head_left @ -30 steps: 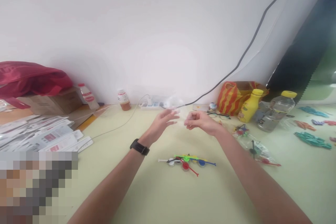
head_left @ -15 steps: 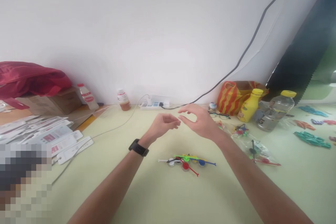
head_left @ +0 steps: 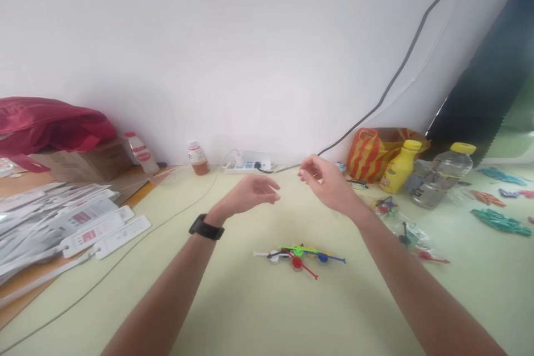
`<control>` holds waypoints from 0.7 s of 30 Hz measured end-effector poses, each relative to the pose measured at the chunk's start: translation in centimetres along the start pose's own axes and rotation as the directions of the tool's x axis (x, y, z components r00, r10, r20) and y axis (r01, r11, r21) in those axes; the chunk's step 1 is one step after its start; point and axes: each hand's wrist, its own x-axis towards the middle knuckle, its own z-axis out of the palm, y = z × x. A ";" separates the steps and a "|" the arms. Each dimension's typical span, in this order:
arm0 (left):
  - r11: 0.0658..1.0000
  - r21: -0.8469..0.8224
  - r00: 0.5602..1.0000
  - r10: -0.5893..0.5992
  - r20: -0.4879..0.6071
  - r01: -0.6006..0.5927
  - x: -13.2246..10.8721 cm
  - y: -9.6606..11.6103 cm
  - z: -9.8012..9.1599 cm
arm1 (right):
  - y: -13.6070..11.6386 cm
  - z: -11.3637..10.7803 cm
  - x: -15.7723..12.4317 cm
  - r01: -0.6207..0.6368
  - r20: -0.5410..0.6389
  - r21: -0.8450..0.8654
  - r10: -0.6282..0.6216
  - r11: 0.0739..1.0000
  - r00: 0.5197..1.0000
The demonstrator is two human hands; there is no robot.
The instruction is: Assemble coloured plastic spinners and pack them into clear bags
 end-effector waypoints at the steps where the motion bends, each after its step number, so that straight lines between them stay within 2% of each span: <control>1: 1.000 -0.008 1.000 -0.003 -0.025 0.003 -0.1 -0.1 -0.4 | 0.2 -0.2 0.1 -0.065 0.012 0.078 0.064 0.995 0.998; 3: 0.999 -0.038 0.996 0.000 -0.093 -0.004 -0.2 -0.2 -1.0 | 0.6 -0.7 0.3 -0.197 0.101 0.245 0.178 0.949 0.979; 5: 0.997 -0.067 0.990 0.026 -0.138 -0.036 -0.2 -0.1 -1.2 | 0.8 -1.1 0.3 -0.287 0.220 0.370 0.217 0.884 0.951; 8: 0.990 -0.092 0.985 0.090 -0.144 -0.104 0.0 0.1 -0.6 | 0.9 -1.6 0.3 -0.341 0.379 0.472 0.162 0.813 0.911; 11: 0.982 -0.132 0.985 0.116 -0.125 -0.132 0.2 0.2 0.2 | 0.7 -1.8 0.2 -0.398 0.524 0.468 0.115 0.789 0.844; 13: 0.977 -0.173 0.988 0.109 -0.112 -0.127 0.2 0.2 0.7 | 0.6 -1.9 0.1 -0.402 0.571 0.462 0.082 0.791 0.817; 17: 0.956 -0.263 0.991 0.117 -0.060 -0.129 0.1 0.6 1.0 | 0.4 -2.0 -0.1 -0.385 0.609 0.502 -0.001 0.774 0.793; 19: 0.951 -0.287 0.993 0.116 -0.021 -0.117 0.0 0.7 0.7 | 0.6 -2.2 -0.1 -0.420 0.627 0.510 0.010 0.751 0.779; 21: 0.960 -0.256 0.993 0.100 -0.065 -0.113 -0.1 0.7 0.2 | 1.1 -2.2 -0.1 -0.462 0.619 0.513 0.062 0.723 0.783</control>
